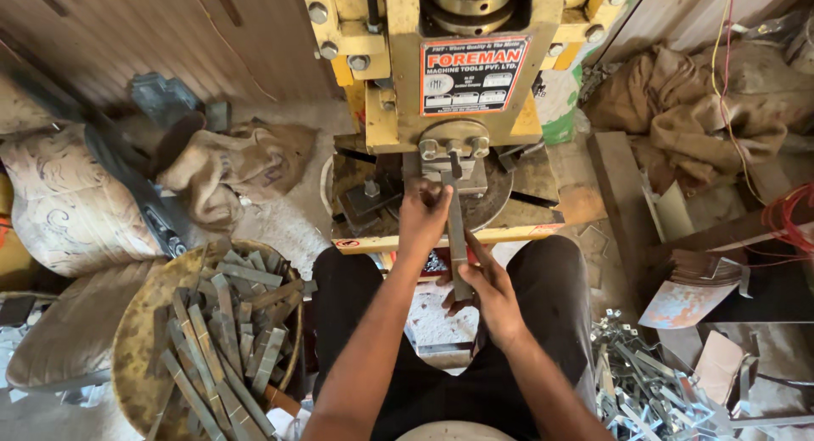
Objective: The person sits on the floor and repeatedly picks up metal rods from a nearby container. They place each rod into a yellow press machine, operate the lever to press the metal, and then remove the processed rod. This cycle is repeated continuously.
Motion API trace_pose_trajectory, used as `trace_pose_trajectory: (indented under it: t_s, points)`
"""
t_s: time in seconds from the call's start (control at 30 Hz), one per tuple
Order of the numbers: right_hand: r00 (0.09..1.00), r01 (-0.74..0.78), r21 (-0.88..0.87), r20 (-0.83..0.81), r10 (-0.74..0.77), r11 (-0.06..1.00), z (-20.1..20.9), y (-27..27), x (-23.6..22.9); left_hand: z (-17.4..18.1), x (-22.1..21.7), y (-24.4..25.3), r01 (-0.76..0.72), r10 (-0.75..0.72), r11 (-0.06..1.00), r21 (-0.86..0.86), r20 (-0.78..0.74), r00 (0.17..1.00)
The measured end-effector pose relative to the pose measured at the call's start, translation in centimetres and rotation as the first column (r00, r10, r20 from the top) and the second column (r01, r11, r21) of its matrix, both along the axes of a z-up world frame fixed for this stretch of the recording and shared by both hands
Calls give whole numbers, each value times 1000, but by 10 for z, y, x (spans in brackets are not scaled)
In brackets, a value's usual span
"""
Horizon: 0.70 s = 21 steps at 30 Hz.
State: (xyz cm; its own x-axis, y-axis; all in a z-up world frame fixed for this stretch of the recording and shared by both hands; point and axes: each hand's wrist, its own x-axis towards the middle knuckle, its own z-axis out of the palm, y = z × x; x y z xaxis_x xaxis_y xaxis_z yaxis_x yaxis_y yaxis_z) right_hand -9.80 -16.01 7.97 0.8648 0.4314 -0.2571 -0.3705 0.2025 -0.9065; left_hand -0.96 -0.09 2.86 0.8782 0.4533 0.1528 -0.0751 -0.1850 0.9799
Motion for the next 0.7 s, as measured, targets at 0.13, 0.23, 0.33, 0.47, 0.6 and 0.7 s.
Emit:
trace_pose_trajectory:
  t_s: [0.13,0.23,0.33,0.47,0.6,0.7]
  points:
    - [1000,-5,-36,-9,5,999,-29,-1,11,48,-29,-3,-64,34,912,404,81,996]
    - [970,-132,-42,199,137,990,-52,-32,3,80,-58,4,61,-366,598,799,204,908]
    - [962,-265,338,157,224,903,-56,-73,0,91,-103,-7,347,-611,479,806,22,792]
    - [968,-65,763,-109,227,643,-51,-75,7,59,-111,-3,668,-688,686,288,-41,725]
    - [998,48,-2,-44,-48,999,-42,-40,6,12,-77,-11,404,-448,858,-318,-76,891]
    - [999,-18,-71,31,20,997,-52,-29,0,-10,-60,-8,292,-354,900,-323,-150,923]
